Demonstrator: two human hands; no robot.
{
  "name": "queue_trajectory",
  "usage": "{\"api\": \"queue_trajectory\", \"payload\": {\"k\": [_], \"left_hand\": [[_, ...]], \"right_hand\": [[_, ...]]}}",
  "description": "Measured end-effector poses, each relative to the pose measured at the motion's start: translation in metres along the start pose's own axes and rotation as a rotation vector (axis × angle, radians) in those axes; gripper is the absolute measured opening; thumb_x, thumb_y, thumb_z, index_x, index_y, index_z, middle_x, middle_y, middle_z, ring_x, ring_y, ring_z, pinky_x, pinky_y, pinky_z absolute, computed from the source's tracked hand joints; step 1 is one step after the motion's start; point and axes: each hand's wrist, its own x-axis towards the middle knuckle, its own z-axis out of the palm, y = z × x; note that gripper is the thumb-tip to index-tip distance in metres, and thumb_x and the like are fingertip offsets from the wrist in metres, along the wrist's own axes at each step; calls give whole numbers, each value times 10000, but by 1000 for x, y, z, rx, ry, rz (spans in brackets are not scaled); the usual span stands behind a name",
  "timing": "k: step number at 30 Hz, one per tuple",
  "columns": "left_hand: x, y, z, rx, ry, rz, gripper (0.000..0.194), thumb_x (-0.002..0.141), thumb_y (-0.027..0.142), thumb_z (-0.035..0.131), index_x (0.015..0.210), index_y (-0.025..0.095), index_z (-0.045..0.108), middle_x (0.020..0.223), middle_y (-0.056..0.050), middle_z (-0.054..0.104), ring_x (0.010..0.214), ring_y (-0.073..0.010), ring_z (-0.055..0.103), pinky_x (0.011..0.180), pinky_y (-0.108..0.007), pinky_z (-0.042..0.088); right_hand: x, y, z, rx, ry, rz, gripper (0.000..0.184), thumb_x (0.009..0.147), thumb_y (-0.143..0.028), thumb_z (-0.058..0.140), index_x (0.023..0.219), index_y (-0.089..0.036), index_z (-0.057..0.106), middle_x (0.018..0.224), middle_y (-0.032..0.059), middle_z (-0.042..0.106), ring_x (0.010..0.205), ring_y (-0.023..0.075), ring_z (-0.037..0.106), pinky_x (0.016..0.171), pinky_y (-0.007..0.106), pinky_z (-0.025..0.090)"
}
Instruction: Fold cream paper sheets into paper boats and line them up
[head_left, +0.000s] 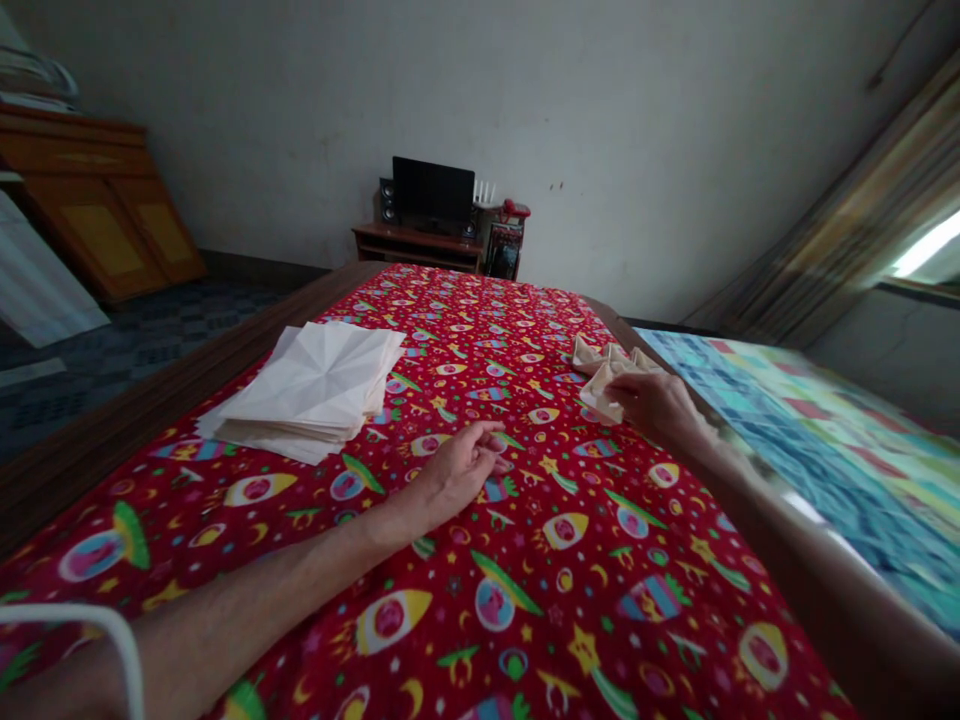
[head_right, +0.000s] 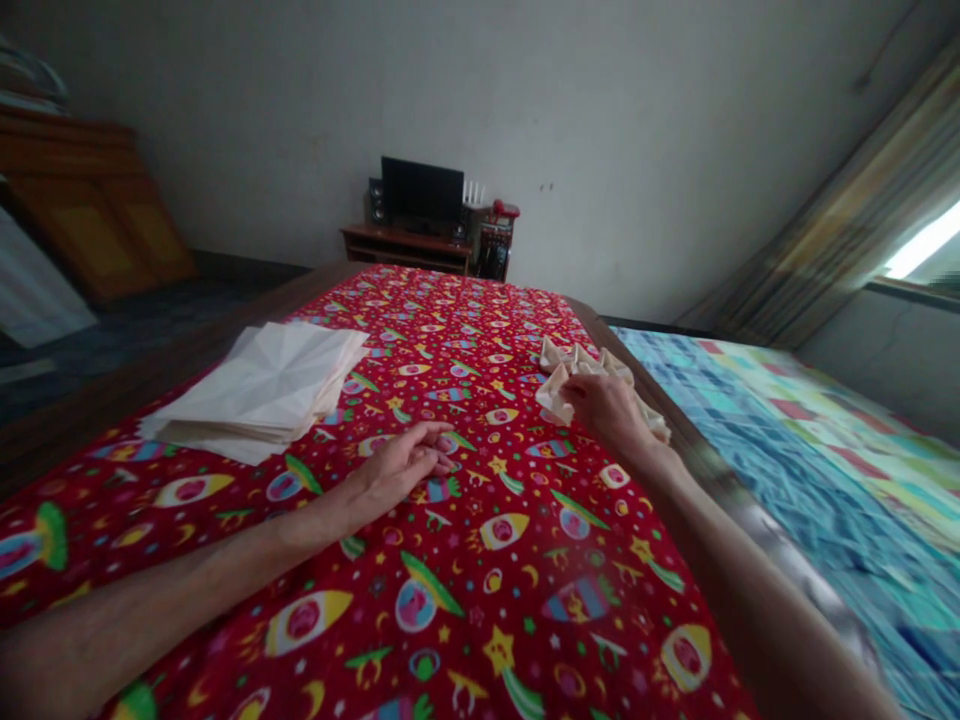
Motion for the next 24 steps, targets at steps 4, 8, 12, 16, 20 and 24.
{"api": "queue_trajectory", "payload": {"k": [4,8,12,16,20,24], "left_hand": [[0,-4,-1,77,-17,35,271,788,167,527,1057,175,552,922,-24,578,736,-118,649,714,-257,526],[0,-5,-3,140,-42,61,239,796,162,509,1025,163,577,934,-41,603,747,-129,652,711,-262,523],[-2,-1,-3,164,-60,60,229,783,136,501,985,155,608,888,-45,627,738,-137,649,712,-268,522],[-3,3,-2,185,-73,81,253,773,104,471,972,151,620,826,-34,627,735,-133,649,715,-257,525],[-2,3,-2,213,-73,99,254,770,102,449,952,138,623,834,-36,621,717,-121,647,700,-245,530],[-2,0,-1,239,-72,112,267,772,106,435,962,133,620,899,-48,625,720,-114,647,706,-244,535]], "right_hand": [[13,12,7,-63,-96,-25,267,785,-211,462,727,-139,712,621,57,640,540,127,522,514,240,303],[15,11,10,-127,-145,-27,267,787,-185,454,705,-141,705,604,60,628,508,115,487,498,249,278],[18,10,9,-147,-159,-18,280,808,-195,448,712,-142,706,605,68,622,507,119,481,492,256,266],[17,13,11,-161,-169,-28,302,850,-229,428,791,-144,712,663,82,639,554,133,515,506,255,274],[16,18,13,-208,-170,-21,332,876,-309,427,782,-147,701,661,90,626,552,147,516,499,259,250],[11,13,4,-252,-88,6,378,892,-383,404,769,-153,677,603,72,588,531,153,500,490,262,219]]}}
